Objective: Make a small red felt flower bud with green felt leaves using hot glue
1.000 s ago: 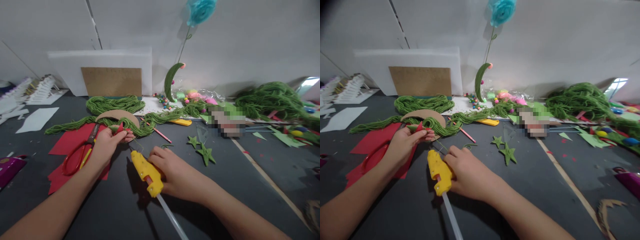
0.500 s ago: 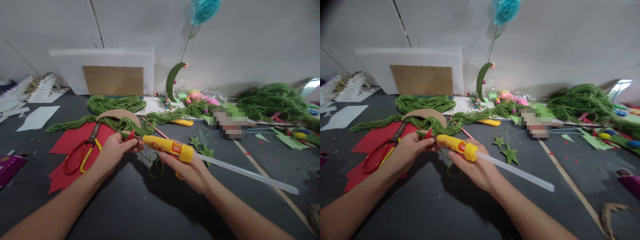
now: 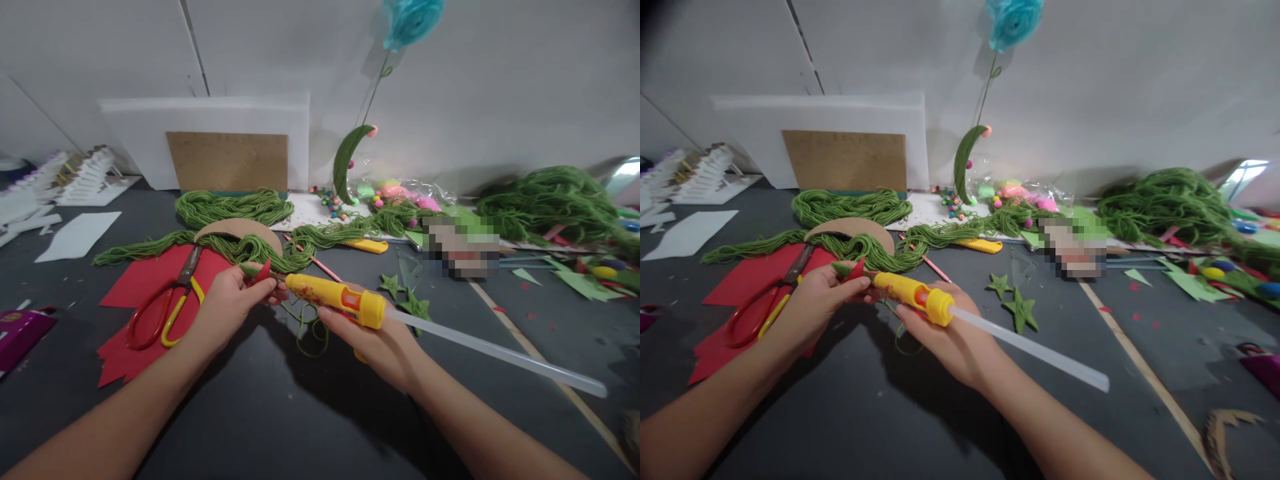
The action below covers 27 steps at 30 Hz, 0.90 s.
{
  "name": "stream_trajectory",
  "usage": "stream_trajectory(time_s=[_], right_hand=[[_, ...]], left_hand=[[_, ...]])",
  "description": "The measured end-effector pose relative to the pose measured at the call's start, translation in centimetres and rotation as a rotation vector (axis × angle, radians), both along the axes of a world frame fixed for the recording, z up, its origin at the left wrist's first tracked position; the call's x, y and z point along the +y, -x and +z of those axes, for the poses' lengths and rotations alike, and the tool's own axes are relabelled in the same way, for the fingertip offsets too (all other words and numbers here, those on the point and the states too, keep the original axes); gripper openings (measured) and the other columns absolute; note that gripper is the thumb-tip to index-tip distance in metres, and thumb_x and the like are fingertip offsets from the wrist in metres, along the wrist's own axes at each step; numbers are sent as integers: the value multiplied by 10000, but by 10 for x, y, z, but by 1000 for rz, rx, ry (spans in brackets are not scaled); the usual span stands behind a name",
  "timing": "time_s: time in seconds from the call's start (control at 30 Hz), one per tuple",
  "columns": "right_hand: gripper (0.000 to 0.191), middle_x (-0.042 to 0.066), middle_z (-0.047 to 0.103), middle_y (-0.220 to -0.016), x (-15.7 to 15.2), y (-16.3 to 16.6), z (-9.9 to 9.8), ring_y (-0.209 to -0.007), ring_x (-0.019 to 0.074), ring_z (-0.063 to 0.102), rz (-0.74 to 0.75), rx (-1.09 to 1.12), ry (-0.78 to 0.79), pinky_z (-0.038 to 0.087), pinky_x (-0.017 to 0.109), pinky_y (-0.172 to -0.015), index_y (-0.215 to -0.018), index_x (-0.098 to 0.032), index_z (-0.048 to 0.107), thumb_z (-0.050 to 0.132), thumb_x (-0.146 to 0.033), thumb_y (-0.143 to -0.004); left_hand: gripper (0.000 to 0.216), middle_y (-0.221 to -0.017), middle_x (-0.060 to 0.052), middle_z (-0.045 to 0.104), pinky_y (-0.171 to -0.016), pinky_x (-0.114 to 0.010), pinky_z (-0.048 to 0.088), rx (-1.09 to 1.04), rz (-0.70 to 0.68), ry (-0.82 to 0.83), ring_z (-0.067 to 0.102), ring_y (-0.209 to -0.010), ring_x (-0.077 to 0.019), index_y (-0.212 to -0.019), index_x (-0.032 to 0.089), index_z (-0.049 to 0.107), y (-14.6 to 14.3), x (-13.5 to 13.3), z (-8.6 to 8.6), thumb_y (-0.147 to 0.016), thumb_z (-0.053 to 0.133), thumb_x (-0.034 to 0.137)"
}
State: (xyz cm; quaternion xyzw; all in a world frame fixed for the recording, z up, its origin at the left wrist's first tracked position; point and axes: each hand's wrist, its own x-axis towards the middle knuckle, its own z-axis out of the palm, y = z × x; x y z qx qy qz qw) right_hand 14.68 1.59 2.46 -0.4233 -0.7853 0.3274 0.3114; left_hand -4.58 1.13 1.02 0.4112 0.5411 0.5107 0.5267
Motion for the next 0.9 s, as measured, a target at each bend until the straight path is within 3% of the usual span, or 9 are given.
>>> stream_trajectory(time_s=[0.2,0.43,0.53,0.6,0.77,0.9], right_hand=[[185,9,528,-584,0,0,-2,-581,185,522,-29,-43,-51,449,314,-567,-816,-223,651,507,-339,-814],[212,9,495,-580,6,0,-5,-573,157,459,15,-225,-361,378,317,-606,-607,-207,481,512,-297,-796],[197,9,467,-613,8,-1,1,-602,157,426,5,-253,-385,349,304,-594,-619,-203,414,525,-279,-763],[138,27,488,-708,8,-2,5,-662,166,439,90,-231,-345,366,298,-616,-683,-197,418,543,-246,-715],[181,53,526,-850,-2,4,1,-786,181,472,558,-381,-230,386,313,-756,-838,-157,537,608,-265,-710],[302,81,559,-917,-6,15,-19,-874,215,477,579,-494,-277,342,370,-862,-990,-132,590,623,-308,-746]], left_hand=[[117,-654,-18,715,-641,-246,526,28,7,-14,659,-614,-143,-764,134,635,0,0,-1,-696,672,222],[116,-654,-21,709,-632,-238,526,88,16,-24,657,-615,-138,-749,123,635,-3,-1,2,-683,678,208],[149,-676,-48,715,-645,-265,538,-12,22,16,670,-628,-156,-750,102,637,-1,0,-1,-666,701,207],[162,-699,-68,720,-668,-279,545,-90,47,19,680,-656,-168,-762,89,641,3,5,-6,-664,705,201],[100,-748,-69,725,-723,-248,542,-174,133,-34,684,-742,-152,-715,96,644,18,17,-14,-709,654,195],[107,-758,-80,727,-704,-230,545,-213,102,-27,682,-751,-153,-719,83,663,15,13,-9,-711,655,190]])
